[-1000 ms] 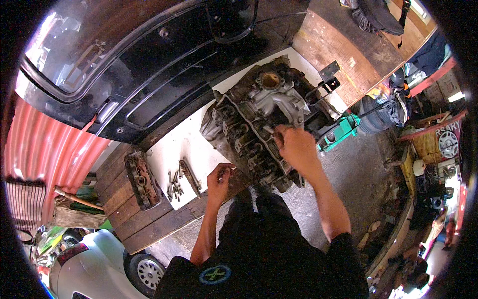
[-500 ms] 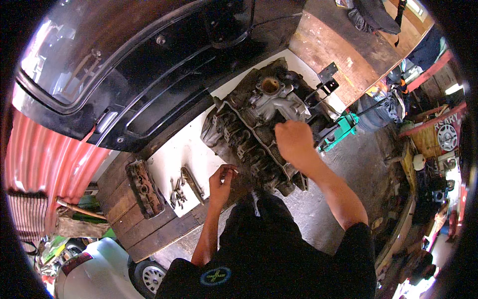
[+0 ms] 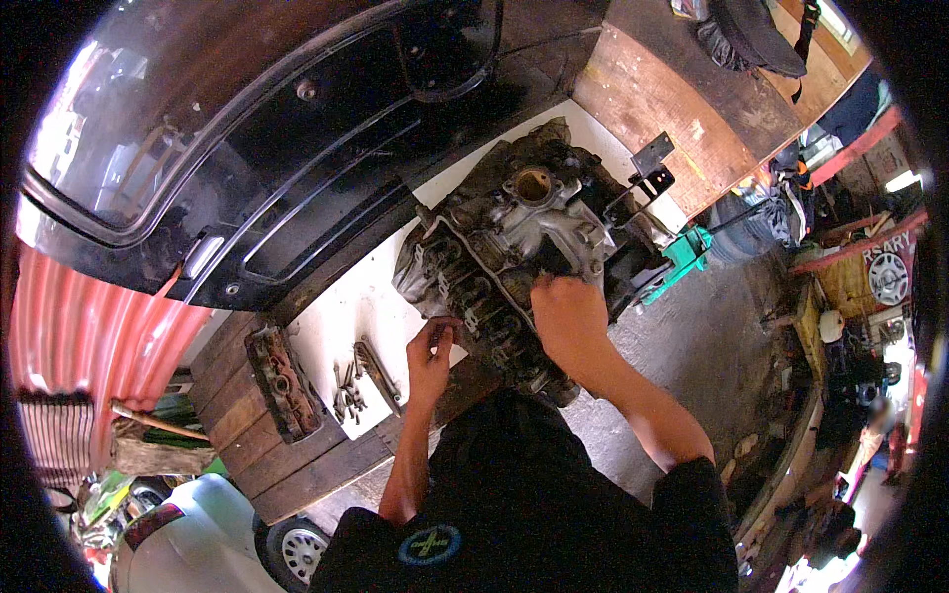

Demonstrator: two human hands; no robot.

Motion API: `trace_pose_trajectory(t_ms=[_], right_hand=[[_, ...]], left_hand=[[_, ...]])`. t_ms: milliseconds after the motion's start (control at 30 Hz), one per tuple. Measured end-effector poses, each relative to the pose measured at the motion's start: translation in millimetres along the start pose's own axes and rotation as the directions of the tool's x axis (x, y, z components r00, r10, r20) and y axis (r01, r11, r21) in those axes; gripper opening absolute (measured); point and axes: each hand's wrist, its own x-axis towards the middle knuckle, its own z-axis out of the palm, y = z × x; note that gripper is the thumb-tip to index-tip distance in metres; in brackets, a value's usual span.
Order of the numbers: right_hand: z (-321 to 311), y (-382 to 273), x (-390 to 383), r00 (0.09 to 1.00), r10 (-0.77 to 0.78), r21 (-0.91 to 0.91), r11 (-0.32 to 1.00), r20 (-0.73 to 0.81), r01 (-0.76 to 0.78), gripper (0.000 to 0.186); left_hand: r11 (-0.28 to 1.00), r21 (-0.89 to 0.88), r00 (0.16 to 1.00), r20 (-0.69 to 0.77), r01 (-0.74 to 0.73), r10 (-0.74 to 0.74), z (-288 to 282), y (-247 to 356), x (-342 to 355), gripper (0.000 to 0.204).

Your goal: The person removes the cylinder head cover from a disassembled engine block using a wrench, then uses a screwdriver to scrape and clean the mating surface. The removed cover is placed on the workbench.

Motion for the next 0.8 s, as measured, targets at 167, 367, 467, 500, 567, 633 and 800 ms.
trace_pose_trajectory(t_ms=[167,367,467,500,567,633,800], right_hand=[[-22,-36,-34,0.995,0.065,-0.143,0.988,0.072,-0.054,0.021],[10,-24,5,0.995,0.092,-0.091,0.991,-0.024,-0.094,0.032],[0,-59,-7,0.945,0.326,-0.066,0.944,0.015,-0.325,0.031],[1,-69,-13,0.942,0.336,-0.132,0.934,0.003,-0.333,0.031],[3,-84,-21,0.937,0.35,-0.261,0.903,-0.018,-0.342,0.032],[6,-70,-3,0.931,0.365,-0.135,0.922,-0.004,-0.363,0.025],[19,-69,14,0.924,0.38,-0.127,0.919,0.035,-0.373,0.023]], left_hand=[[0.999,-0.041,1.0,0.018,-0.011,0.012,6,9,17,0.016],[0.996,-0.035,0.989,0.123,-0.081,0.085,2,16,47,0.014],[0.995,-0.042,0.98,0.174,-0.087,0.093,-10,13,65,0.014],[0.995,-0.062,0.98,0.178,-0.073,0.083,-12,7,69,0.014],[0.995,-0.088,0.98,0.186,-0.05,0.065,-15,5,73,0.014],[0.994,-0.103,0.98,0.195,-0.029,0.049,-17,8,75,0.013],[0.991,-0.115,0.963,0.249,-0.072,0.099,-22,7,82,0.013]])
